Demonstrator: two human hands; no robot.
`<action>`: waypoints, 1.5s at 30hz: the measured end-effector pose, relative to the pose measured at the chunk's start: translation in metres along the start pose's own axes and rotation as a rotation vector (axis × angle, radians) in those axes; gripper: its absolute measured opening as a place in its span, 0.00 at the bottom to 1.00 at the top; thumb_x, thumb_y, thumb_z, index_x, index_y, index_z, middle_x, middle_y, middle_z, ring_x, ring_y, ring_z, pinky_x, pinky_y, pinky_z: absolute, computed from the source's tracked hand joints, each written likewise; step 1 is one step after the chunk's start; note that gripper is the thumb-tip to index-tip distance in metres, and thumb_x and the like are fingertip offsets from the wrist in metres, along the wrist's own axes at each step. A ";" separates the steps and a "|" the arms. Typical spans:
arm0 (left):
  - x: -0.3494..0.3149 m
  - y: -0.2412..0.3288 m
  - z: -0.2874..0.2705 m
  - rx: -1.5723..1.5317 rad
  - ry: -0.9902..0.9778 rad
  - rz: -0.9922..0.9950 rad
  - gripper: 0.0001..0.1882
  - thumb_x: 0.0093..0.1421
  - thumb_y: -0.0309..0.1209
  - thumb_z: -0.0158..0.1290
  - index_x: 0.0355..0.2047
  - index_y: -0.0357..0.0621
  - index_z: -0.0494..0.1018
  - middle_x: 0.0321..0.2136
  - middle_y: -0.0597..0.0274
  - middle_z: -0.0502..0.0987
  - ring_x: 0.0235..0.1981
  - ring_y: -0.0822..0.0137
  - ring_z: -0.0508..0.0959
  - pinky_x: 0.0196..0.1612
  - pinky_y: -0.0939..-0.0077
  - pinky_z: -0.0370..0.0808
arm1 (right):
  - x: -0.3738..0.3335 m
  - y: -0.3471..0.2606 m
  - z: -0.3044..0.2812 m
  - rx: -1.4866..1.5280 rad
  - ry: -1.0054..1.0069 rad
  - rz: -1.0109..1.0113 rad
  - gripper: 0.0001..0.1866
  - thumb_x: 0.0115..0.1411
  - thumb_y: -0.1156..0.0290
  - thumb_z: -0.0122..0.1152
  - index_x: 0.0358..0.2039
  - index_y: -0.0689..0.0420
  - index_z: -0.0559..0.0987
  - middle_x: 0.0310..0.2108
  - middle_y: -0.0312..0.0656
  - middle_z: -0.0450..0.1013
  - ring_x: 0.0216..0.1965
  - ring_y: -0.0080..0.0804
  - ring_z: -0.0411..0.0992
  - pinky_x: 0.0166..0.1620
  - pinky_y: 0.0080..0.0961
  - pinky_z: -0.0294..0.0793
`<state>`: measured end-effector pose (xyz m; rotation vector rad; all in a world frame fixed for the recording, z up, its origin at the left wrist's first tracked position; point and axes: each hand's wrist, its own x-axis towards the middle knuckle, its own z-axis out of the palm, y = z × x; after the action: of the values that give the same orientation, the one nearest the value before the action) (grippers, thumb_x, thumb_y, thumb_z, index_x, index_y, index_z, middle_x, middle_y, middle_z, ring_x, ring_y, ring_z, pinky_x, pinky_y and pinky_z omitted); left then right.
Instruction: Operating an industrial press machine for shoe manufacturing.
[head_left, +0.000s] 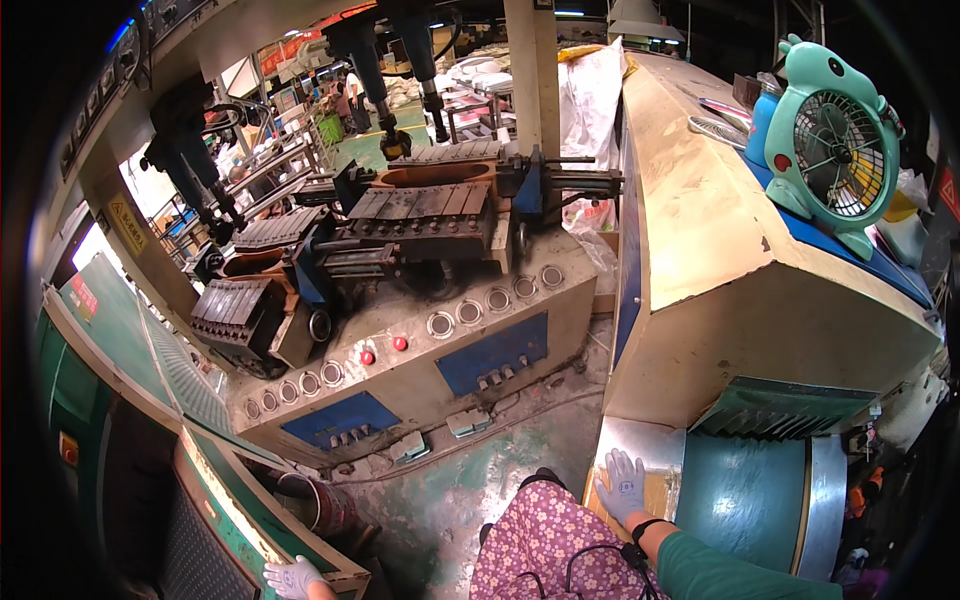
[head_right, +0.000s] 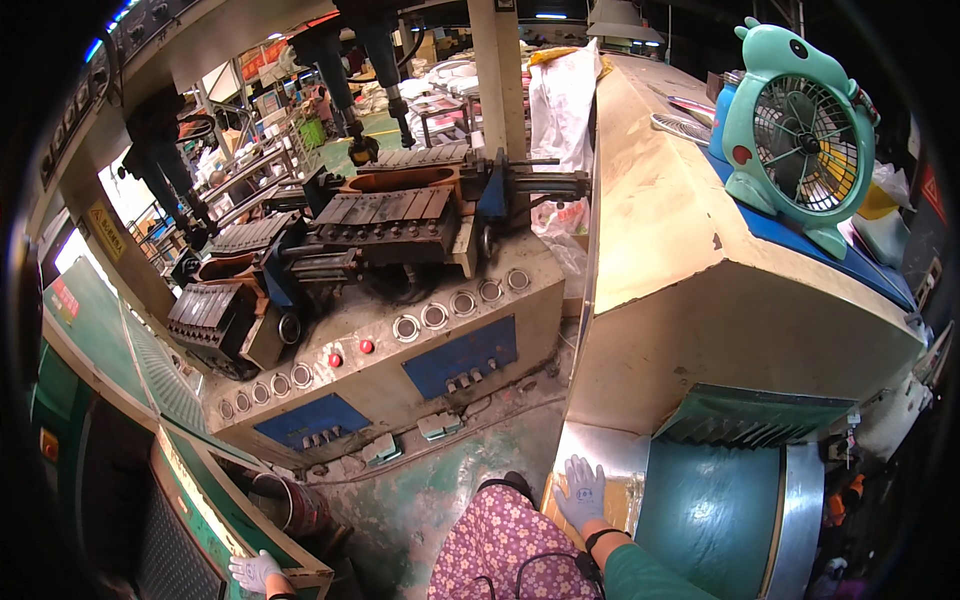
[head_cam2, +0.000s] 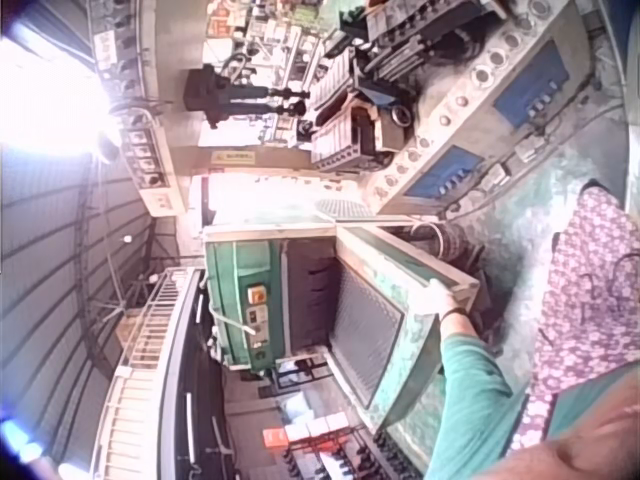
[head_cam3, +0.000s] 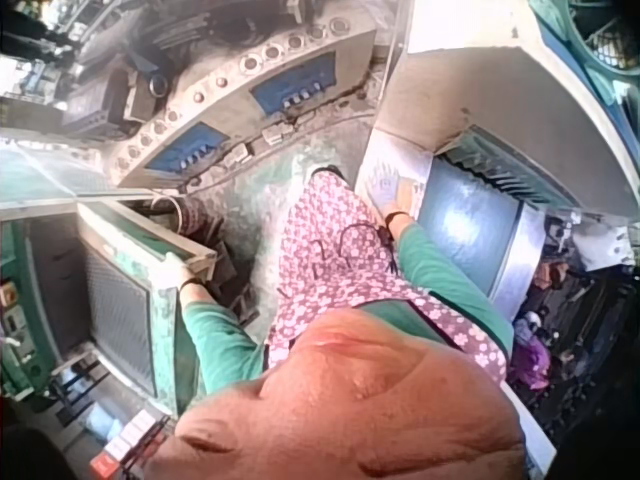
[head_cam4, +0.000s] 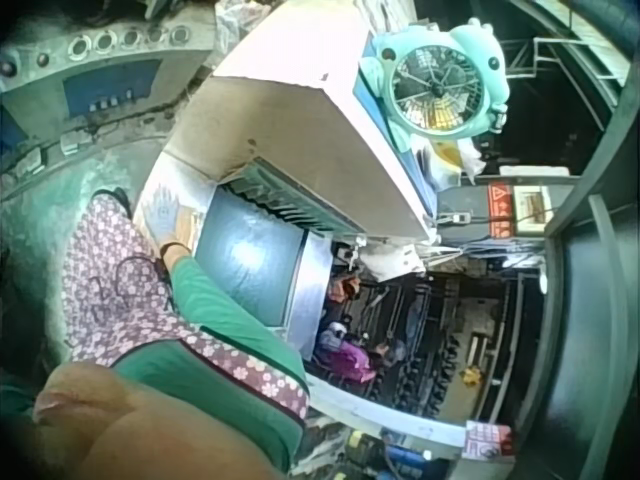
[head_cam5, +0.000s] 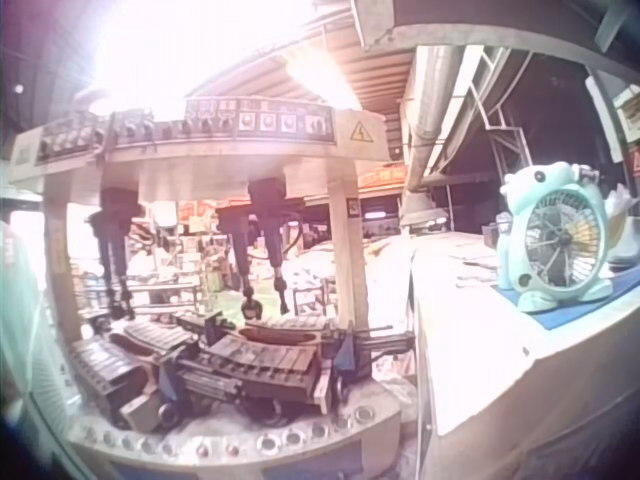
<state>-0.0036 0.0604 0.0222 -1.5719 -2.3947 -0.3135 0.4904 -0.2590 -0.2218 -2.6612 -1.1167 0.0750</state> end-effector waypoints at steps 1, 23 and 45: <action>0.001 -0.002 0.002 -0.010 -0.003 0.001 0.28 0.50 0.47 0.65 0.42 0.35 0.82 0.39 0.40 0.83 0.41 0.43 0.83 0.49 0.51 0.80 | 0.000 0.000 0.000 -0.001 -0.001 0.004 0.38 0.65 0.46 0.51 0.70 0.56 0.65 0.73 0.45 0.58 0.75 0.42 0.52 0.75 0.56 0.39; 0.001 0.001 -0.001 -0.006 -0.008 0.007 0.28 0.50 0.46 0.63 0.43 0.34 0.82 0.41 0.39 0.83 0.42 0.42 0.83 0.50 0.51 0.79 | 0.000 0.002 0.003 -0.009 -0.015 0.013 0.39 0.65 0.46 0.52 0.71 0.55 0.64 0.74 0.44 0.57 0.75 0.40 0.52 0.75 0.55 0.38; 0.004 -0.005 0.009 -0.007 -0.032 -0.019 0.30 0.50 0.47 0.62 0.46 0.35 0.81 0.43 0.38 0.82 0.44 0.42 0.82 0.51 0.49 0.78 | 0.001 0.001 0.003 -0.018 -0.013 0.004 0.39 0.66 0.46 0.51 0.71 0.56 0.64 0.74 0.44 0.57 0.75 0.40 0.52 0.75 0.55 0.38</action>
<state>-0.0100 0.0644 0.0151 -1.5695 -2.4367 -0.3027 0.4913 -0.2587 -0.2255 -2.6820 -1.1217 0.0837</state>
